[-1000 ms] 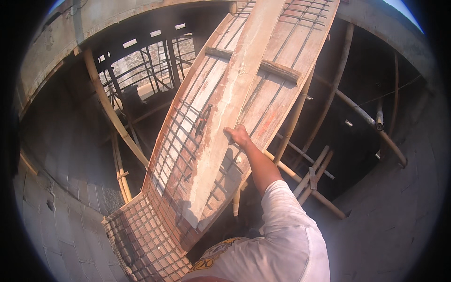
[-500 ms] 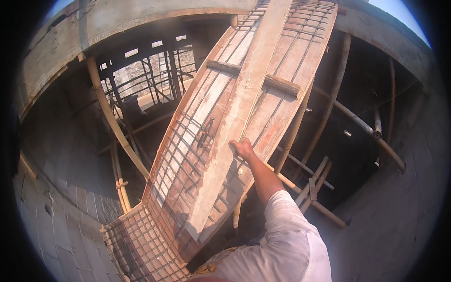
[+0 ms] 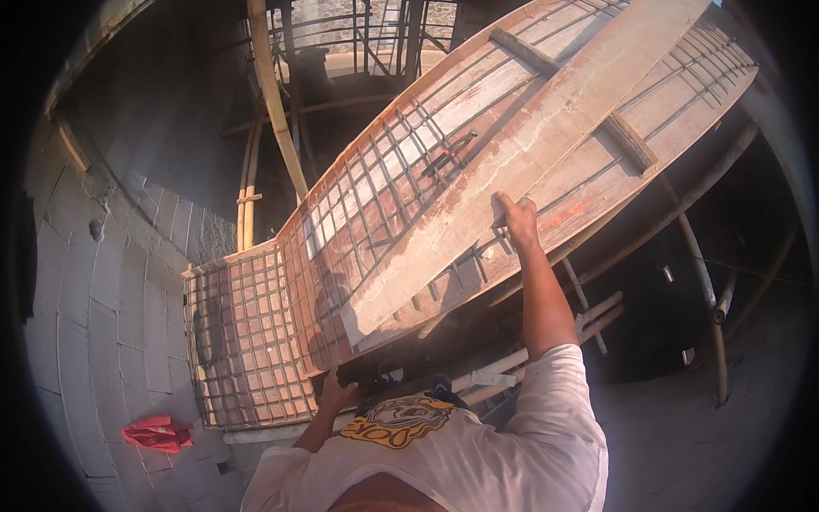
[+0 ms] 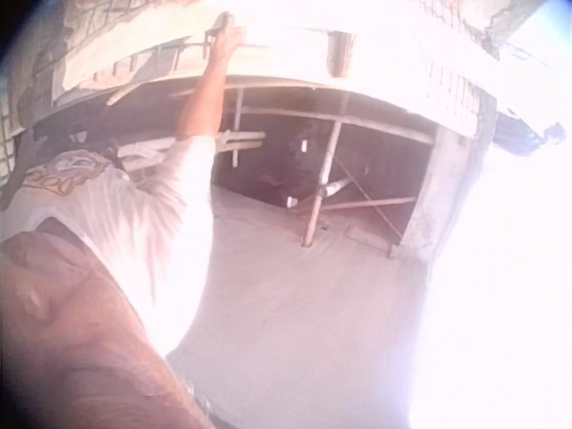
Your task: The person positions and secures a large curved wooden formwork panel against a rebar framework inside a cylindrical concrete structure. They repeatedly adjust the panel's alignment and press it into place with both hands, ensuring it fits the curved surface.
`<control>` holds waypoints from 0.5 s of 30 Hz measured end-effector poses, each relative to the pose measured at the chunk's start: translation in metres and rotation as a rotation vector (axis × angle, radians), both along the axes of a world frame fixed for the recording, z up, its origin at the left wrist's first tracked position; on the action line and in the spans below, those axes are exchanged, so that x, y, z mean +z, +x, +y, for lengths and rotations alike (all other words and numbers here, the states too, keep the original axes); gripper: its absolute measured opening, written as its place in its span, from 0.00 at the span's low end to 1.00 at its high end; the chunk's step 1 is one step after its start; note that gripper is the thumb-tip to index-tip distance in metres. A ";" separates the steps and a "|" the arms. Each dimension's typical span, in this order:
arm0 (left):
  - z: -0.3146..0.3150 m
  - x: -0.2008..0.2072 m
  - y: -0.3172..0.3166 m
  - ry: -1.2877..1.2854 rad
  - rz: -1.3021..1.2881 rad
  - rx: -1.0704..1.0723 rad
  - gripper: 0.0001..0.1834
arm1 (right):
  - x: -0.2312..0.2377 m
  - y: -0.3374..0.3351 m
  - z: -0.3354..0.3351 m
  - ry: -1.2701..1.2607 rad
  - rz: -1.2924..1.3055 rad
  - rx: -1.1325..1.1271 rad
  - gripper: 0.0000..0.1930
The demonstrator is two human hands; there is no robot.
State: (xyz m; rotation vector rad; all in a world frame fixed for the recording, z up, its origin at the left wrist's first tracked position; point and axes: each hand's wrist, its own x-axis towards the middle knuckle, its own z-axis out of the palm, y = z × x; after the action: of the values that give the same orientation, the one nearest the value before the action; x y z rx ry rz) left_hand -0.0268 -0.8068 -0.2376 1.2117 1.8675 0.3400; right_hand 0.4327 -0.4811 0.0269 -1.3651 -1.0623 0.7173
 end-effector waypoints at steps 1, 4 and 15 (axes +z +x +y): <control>0.024 -0.005 0.014 0.180 0.088 -0.076 0.53 | 0.008 -0.009 -0.004 -0.010 0.025 0.041 0.17; 0.107 0.048 0.073 0.250 0.142 -0.214 0.59 | 0.008 -0.006 -0.004 -0.013 0.094 0.035 0.16; 0.197 0.042 0.177 0.534 0.199 -0.022 0.50 | 0.047 -0.043 -0.042 0.010 0.039 0.075 0.17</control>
State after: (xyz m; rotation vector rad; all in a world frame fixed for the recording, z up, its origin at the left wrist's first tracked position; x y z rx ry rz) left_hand 0.1504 -0.6098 -0.1951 1.6681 1.9970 0.7653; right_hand 0.3900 -0.5230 0.0743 -1.3038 -1.0891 0.7897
